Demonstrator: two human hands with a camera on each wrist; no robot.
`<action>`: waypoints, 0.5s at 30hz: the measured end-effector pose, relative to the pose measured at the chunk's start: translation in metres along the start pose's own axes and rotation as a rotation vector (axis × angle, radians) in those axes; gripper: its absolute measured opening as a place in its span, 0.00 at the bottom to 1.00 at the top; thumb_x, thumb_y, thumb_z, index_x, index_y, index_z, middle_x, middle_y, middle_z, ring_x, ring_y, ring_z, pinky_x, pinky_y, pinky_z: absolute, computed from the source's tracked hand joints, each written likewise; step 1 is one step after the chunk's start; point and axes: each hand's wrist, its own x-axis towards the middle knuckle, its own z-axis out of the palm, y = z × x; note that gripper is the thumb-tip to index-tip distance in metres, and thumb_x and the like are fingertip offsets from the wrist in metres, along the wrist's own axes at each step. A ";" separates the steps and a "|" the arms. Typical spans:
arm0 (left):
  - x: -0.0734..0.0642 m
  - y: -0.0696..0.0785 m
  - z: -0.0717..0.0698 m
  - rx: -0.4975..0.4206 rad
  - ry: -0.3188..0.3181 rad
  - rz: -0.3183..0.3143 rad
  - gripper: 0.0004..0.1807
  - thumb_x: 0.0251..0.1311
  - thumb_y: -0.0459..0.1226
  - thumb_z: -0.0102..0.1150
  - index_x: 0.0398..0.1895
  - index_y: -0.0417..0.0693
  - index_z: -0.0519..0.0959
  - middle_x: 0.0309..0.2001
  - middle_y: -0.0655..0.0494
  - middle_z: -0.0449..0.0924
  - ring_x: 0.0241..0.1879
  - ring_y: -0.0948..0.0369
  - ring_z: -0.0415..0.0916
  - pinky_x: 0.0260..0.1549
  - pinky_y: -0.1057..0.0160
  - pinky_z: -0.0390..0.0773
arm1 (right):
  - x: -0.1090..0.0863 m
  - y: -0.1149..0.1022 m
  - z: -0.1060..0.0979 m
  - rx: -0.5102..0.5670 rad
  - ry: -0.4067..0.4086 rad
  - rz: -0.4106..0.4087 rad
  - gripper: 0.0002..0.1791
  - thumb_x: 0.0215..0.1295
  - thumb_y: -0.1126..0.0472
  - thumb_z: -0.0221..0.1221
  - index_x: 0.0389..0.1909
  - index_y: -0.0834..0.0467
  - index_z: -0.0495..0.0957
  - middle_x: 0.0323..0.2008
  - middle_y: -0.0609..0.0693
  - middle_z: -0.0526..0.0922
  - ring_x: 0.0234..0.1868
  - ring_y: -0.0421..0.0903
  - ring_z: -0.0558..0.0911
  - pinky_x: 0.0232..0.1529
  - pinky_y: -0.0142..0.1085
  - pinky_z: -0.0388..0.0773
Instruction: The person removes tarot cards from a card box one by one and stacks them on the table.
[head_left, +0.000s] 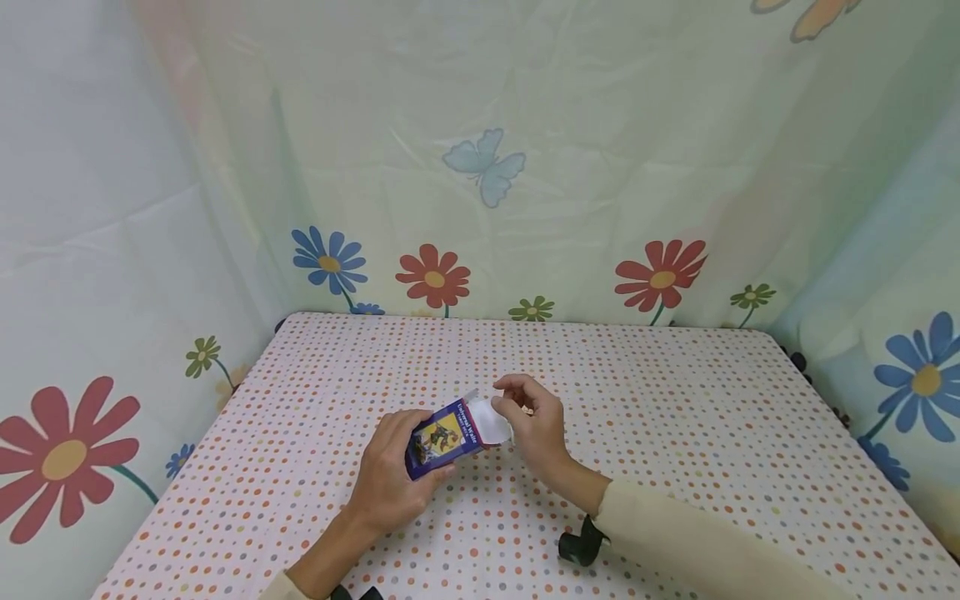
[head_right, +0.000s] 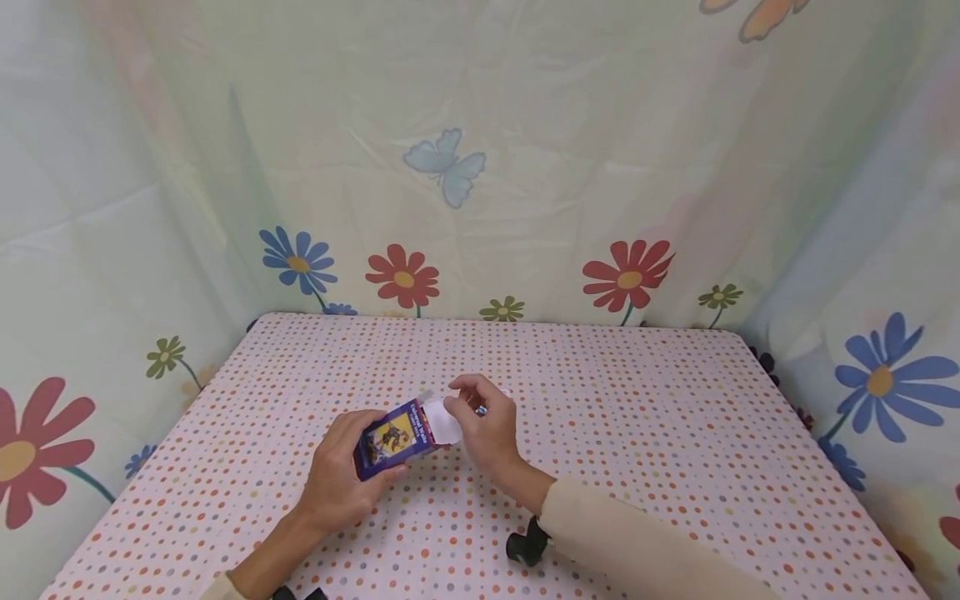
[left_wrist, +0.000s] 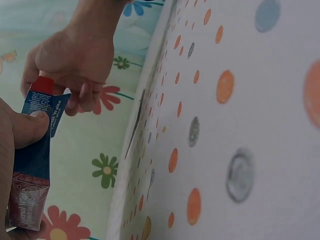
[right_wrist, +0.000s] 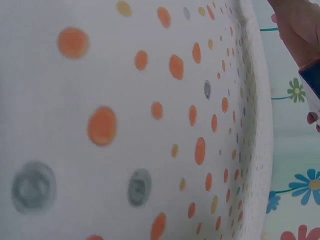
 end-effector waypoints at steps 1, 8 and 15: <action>0.000 0.000 0.000 0.000 -0.002 -0.004 0.41 0.43 0.43 0.83 0.62 0.40 0.74 0.56 0.53 0.77 0.52 0.60 0.72 0.48 0.59 0.78 | -0.001 -0.002 0.001 -0.013 -0.002 0.004 0.10 0.60 0.72 0.62 0.41 0.59 0.83 0.30 0.53 0.76 0.30 0.45 0.73 0.26 0.28 0.67; 0.000 -0.001 0.001 -0.001 0.001 0.003 0.41 0.43 0.42 0.83 0.62 0.39 0.74 0.57 0.52 0.77 0.53 0.60 0.72 0.48 0.59 0.77 | -0.012 -0.026 0.003 -0.034 -0.065 0.028 0.09 0.61 0.74 0.62 0.43 0.69 0.82 0.31 0.57 0.80 0.30 0.44 0.72 0.26 0.26 0.65; -0.001 -0.001 0.000 0.000 -0.002 -0.001 0.41 0.44 0.43 0.82 0.62 0.40 0.74 0.56 0.52 0.77 0.52 0.60 0.72 0.50 0.60 0.77 | -0.015 -0.003 0.009 -0.031 -0.102 0.060 0.09 0.61 0.71 0.67 0.42 0.66 0.83 0.29 0.53 0.80 0.28 0.43 0.70 0.25 0.26 0.63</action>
